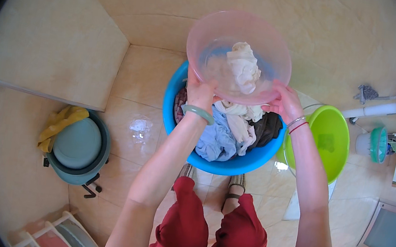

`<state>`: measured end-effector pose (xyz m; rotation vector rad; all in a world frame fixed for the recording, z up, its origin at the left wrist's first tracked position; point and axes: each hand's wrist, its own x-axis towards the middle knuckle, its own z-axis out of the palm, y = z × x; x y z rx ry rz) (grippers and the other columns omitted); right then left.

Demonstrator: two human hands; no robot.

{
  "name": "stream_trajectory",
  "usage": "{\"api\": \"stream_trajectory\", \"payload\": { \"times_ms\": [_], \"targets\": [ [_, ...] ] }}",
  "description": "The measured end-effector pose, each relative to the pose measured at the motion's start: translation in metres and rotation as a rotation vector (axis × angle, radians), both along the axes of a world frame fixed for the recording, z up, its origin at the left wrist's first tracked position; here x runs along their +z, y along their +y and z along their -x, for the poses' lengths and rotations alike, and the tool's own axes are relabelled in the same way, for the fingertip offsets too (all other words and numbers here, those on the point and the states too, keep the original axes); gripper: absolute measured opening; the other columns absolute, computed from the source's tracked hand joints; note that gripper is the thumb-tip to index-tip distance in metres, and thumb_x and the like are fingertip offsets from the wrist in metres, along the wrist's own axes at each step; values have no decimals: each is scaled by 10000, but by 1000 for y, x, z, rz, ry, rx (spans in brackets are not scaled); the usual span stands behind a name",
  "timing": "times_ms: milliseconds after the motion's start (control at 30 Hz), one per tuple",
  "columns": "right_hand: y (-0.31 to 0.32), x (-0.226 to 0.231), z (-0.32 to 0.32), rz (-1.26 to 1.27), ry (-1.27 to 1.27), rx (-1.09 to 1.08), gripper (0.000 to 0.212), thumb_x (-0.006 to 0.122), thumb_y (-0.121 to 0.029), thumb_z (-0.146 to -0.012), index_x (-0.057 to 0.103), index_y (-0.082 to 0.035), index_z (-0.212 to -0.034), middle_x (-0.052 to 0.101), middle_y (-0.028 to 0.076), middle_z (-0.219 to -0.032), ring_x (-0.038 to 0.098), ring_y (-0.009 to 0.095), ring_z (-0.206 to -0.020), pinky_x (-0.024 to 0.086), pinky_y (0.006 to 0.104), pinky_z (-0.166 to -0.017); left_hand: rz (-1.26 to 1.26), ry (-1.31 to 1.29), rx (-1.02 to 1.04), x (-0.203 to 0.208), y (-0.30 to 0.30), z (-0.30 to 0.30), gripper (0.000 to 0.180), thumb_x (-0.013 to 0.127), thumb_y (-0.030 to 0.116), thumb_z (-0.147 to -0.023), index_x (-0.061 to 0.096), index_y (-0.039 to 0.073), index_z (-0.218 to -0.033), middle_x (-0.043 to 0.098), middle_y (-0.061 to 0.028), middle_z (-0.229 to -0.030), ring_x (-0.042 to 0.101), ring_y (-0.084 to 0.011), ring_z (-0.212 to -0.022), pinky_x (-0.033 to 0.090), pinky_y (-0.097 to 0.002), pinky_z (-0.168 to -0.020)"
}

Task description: The person transfers various pieces of clothing from a green bucket into a blue basin. They then fill a pink bowl with water from a wall-mounted tap and pour it over the clothes in the blue basin. Finally, the person begins to agitate the clothes in the water by hand.

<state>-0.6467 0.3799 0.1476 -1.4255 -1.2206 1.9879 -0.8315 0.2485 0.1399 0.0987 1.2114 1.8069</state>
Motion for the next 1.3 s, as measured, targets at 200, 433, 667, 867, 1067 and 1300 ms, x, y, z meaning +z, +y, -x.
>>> {"api": "stream_trajectory", "payload": {
  "times_ms": [200,433,667,867,1067,1300],
  "targets": [
    [28,-2,18,-915,-438,-56,509,544,-368,-895,501,22,-1219,606,187,-1126,637,286,-938,500,359,-807,-40,-18,-23,11,-5,10,722,438,-99,-752,295,229,-1379,468,-69,-1216,526,-261,-1078,524,-494,-792],
    [64,140,117,-1124,-50,-168,551,545,-380,-896,499,44,-1245,626,171,-1116,634,241,-951,497,308,-791,-13,-16,-41,62,-11,26,707,433,-101,-739,325,213,-1363,478,-64,-1172,539,-253,-1019,531,-496,-770],
    [77,216,136,-937,79,-130,376,493,-239,-939,540,27,-1201,668,115,-1010,666,160,-819,512,254,-638,7,6,-50,128,-30,24,698,445,-90,-730,339,214,-1349,481,-56,-1118,537,-248,-980,546,-518,-710],
    [70,242,125,-897,37,-129,345,478,-236,-947,564,-7,-1189,678,93,-983,672,155,-781,499,251,-589,-23,2,-36,179,-63,12,717,435,-101,-714,335,212,-1351,475,-65,-1124,537,-278,-1003,553,-542,-694],
    [45,252,122,-809,-3,-138,360,497,-269,-936,577,-9,-1172,680,80,-958,661,145,-745,493,253,-601,-6,-49,-3,194,-93,-1,749,438,-101,-709,312,231,-1369,467,-68,-1161,534,-286,-1033,555,-536,-692],
    [-12,235,90,-865,57,-311,367,510,-301,-931,590,9,-1112,660,68,-962,601,140,-870,458,245,-756,-62,-6,46,180,-92,1,773,431,-98,-707,287,232,-1391,470,-80,-1230,544,-282,-1043,555,-508,-696]
  ]
}}
